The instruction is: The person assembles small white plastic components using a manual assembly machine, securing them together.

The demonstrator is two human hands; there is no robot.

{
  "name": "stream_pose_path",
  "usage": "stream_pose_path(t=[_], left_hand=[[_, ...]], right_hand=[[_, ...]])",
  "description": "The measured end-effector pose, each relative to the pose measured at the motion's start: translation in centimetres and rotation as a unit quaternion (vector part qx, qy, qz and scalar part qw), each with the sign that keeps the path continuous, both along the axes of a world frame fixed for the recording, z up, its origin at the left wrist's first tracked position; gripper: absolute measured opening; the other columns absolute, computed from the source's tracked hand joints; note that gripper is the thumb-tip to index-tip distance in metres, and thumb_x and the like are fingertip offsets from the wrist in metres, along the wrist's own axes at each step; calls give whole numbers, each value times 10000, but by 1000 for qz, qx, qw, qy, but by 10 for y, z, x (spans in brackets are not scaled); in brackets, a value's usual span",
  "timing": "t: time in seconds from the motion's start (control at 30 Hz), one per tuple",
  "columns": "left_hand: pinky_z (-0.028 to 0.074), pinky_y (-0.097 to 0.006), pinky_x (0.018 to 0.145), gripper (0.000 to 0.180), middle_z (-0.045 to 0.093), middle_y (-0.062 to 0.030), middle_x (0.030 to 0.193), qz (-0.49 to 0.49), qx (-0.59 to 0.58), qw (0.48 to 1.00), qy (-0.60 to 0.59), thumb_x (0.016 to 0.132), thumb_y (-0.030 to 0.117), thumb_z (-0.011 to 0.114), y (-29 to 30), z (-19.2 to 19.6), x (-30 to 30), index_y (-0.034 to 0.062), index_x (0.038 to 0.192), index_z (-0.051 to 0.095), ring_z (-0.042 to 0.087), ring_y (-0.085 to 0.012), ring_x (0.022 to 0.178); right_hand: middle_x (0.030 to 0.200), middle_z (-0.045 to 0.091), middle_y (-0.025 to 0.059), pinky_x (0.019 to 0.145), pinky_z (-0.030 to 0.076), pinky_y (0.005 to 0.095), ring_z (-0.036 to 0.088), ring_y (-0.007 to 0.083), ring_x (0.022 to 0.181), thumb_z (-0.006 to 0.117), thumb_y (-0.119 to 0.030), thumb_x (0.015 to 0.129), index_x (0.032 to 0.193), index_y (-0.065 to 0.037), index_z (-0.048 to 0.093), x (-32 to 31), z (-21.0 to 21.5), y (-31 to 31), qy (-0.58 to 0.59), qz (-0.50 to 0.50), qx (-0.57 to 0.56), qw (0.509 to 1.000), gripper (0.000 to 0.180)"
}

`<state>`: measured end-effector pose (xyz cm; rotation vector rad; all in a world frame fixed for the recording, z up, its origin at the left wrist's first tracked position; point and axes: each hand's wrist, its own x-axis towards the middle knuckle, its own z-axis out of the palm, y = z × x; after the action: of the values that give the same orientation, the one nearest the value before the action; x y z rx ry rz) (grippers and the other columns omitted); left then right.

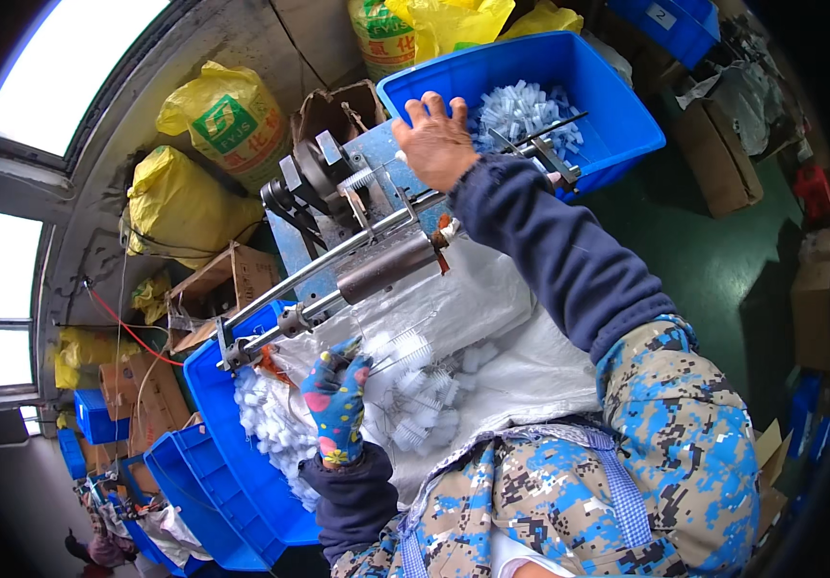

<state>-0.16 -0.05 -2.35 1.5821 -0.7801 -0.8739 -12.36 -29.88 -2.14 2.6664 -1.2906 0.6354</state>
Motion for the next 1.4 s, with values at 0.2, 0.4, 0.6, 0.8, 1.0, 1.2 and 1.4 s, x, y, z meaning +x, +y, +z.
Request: stream_pose_path(t=[0.2, 0.4, 0.6, 0.8, 1.0, 1.2, 1.4], left_hand=[[455, -218, 751, 287, 613, -44, 901, -23, 31, 998, -41, 778, -78, 583, 0, 2, -1, -22, 1060, 592, 574, -103, 808], [470, -226, 742, 281, 606, -47, 905, -30, 19, 999, -27, 783, -94, 565, 3, -2, -5, -22, 1053, 595, 577, -109, 813], [468, -278, 629, 317, 580, -56, 768, -128, -29, 964, -229, 716, -74, 626, -8, -7, -12, 53, 1006, 635, 589, -183, 707], [461, -345, 635, 247, 601, -84, 783, -160, -11, 927, -338, 681, 22, 698, 3, -13, 4, 88, 914, 654, 569, -266, 707], [411, -439, 753, 276, 587, -67, 946, -320, 139, 768, -537, 652, 173, 714, -8, 5, -9, 136, 919, 655, 521, -293, 925], [422, -418, 760, 253, 580, -73, 946, -333, 159, 763, -531, 673, 130, 675, -3, 6, -5, 121, 925, 647, 518, -295, 919], [461, -390, 753, 237, 583, -133, 931, -258, 22, 899, -352, 690, 13, 643, 2, 9, 10, 63, 921, 622, 552, -318, 883]], right_hand=[[986, 586, 54, 906, 259, 527, 408, 261, 1131, 566, -98, 751, 888, -107, 660, -11, 1, -27, 132, 69, 5, 989, 166], [872, 614, 108, 737, 446, 372, 571, 293, 834, 655, -123, 685, 881, -72, 637, -57, 28, 12, -33, 151, 98, 983, 204], [674, 565, 193, 597, 465, 441, 586, 386, 694, 552, -60, 697, 757, -30, 523, -36, -4, 160, -157, 404, 331, 839, 73], [764, 527, 134, 582, 472, 398, 566, 304, 691, 521, 9, 696, 744, -37, 523, -43, 11, 103, -139, 299, 167, 929, 66], [958, 603, 80, 732, 442, 413, 521, 263, 986, 568, -144, 748, 789, -115, 676, 37, -11, 30, 15, 128, -5, 992, 119], [995, 585, 104, 796, 449, 430, 515, 303, 1011, 544, -122, 786, 866, -82, 664, 47, -14, 30, 23, 95, 64, 993, 149], [993, 606, 103, 756, 445, 426, 533, 293, 986, 556, -156, 795, 855, -104, 683, 46, -27, 23, -4, 113, 33, 993, 150]])
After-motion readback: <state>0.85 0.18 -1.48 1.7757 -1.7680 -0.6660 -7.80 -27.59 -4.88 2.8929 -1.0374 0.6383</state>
